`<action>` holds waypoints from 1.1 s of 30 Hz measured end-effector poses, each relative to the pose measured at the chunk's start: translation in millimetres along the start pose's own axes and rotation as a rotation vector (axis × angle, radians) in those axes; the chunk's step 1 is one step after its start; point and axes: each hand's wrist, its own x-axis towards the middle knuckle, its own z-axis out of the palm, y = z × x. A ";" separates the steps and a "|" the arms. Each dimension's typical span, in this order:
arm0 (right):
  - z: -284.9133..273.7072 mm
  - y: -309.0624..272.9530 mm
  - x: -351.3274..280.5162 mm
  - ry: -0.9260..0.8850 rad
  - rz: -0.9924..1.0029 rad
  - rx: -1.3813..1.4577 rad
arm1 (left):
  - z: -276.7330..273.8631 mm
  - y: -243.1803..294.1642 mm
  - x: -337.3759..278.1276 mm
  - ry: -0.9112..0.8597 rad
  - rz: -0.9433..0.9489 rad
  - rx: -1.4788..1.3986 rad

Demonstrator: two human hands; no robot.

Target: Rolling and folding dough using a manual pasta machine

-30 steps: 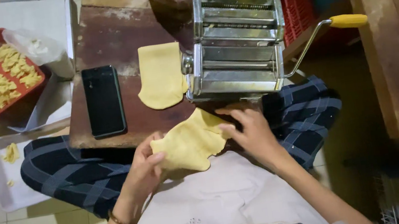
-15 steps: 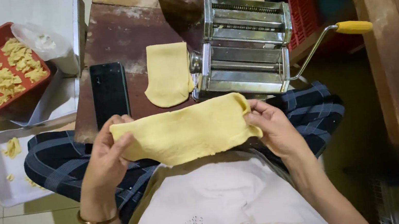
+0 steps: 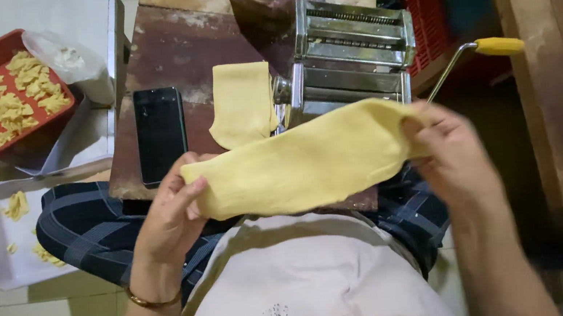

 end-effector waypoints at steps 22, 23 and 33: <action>51.6 -157.3 69.0 -0.320 -0.464 -0.609 | 37.1 -31.5 24.5 -0.367 -0.418 0.030; 49.7 -155.8 75.1 -0.317 -0.462 -0.586 | 37.5 -30.6 25.5 -0.363 -0.416 0.026; 88.3 -205.2 49.1 -0.479 -0.497 -0.758 | 77.4 7.5 84.0 -0.869 -0.252 0.351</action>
